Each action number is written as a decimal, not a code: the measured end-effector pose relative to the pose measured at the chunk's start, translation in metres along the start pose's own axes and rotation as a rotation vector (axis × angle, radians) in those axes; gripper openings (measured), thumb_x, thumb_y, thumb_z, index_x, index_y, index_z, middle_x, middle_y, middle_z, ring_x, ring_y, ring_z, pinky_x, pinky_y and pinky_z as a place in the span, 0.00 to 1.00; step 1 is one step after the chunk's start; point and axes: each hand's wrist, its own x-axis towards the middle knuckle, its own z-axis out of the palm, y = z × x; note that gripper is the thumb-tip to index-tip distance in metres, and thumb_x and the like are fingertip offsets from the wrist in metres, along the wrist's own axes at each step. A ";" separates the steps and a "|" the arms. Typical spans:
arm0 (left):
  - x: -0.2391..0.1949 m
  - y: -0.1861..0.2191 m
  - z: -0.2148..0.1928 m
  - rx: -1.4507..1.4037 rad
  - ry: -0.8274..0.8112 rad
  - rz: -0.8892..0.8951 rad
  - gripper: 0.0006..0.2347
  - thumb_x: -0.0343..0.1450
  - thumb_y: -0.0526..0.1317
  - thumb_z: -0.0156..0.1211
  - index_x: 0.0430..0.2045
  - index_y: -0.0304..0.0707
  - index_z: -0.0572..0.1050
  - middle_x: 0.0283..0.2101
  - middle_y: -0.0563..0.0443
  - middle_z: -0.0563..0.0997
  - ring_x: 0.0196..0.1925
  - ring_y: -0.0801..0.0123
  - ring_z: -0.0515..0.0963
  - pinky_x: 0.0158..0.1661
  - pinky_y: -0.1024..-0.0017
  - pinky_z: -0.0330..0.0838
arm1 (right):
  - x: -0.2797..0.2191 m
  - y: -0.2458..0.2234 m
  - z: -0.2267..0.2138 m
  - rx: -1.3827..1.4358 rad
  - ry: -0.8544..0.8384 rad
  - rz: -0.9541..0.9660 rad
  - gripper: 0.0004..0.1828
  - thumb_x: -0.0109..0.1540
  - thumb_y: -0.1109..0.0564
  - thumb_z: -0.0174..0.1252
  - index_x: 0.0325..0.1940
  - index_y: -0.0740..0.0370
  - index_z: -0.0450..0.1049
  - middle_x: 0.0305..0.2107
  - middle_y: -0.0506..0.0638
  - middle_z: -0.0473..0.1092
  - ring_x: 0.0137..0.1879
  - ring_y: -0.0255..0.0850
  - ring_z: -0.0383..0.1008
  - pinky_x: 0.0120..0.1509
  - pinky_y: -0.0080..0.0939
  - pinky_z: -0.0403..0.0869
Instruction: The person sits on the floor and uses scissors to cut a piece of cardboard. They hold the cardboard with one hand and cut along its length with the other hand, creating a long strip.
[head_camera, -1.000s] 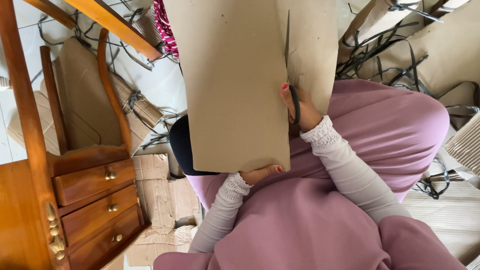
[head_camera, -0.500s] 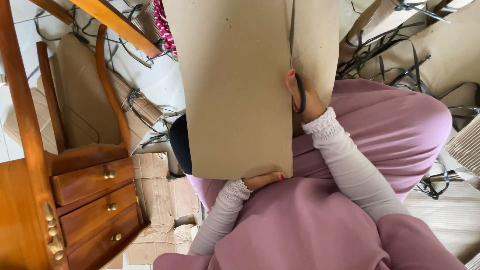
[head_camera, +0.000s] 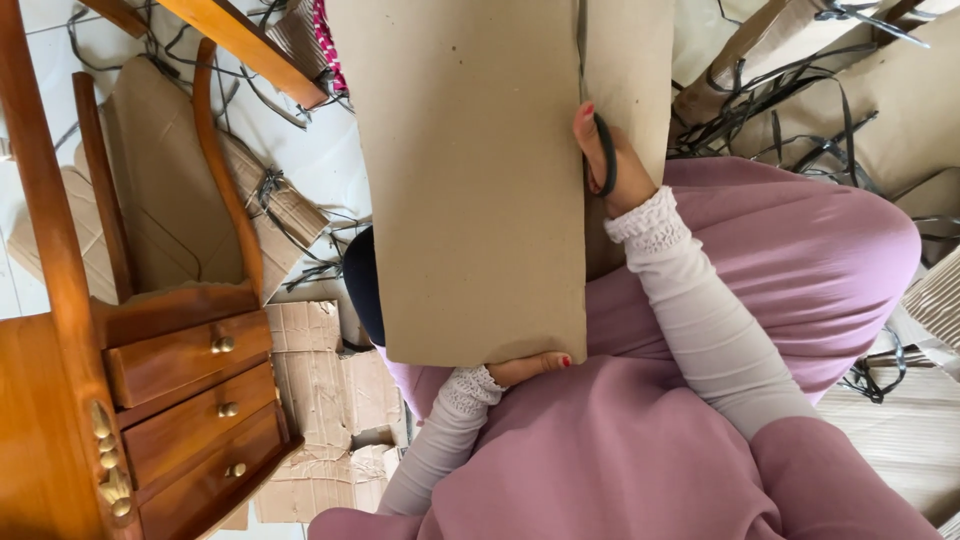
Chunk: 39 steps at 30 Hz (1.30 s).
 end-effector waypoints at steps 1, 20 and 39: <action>0.003 -0.007 0.009 -0.001 0.002 0.000 0.11 0.69 0.36 0.69 0.45 0.37 0.82 0.48 0.38 0.84 0.52 0.49 0.81 0.54 0.47 0.76 | 0.007 0.015 -0.004 -0.001 -0.002 0.000 0.41 0.67 0.20 0.44 0.19 0.55 0.64 0.08 0.50 0.60 0.18 0.37 0.68 0.24 0.32 0.66; 0.017 -0.022 -0.001 -0.114 0.031 0.033 0.11 0.69 0.35 0.69 0.45 0.39 0.82 0.48 0.43 0.84 0.52 0.59 0.81 0.53 0.53 0.77 | 0.002 0.000 -0.002 -0.096 -0.005 0.016 0.39 0.69 0.29 0.61 0.13 0.58 0.70 0.06 0.52 0.60 0.14 0.36 0.62 0.23 0.30 0.61; 0.034 -0.105 -0.006 -0.091 0.170 0.130 0.06 0.71 0.35 0.68 0.40 0.36 0.83 0.40 0.47 0.86 0.42 0.67 0.83 0.44 0.63 0.80 | 0.019 0.070 -0.013 -0.131 -0.013 0.114 0.42 0.65 0.17 0.55 0.17 0.52 0.75 0.12 0.49 0.68 0.26 0.40 0.73 0.39 0.35 0.70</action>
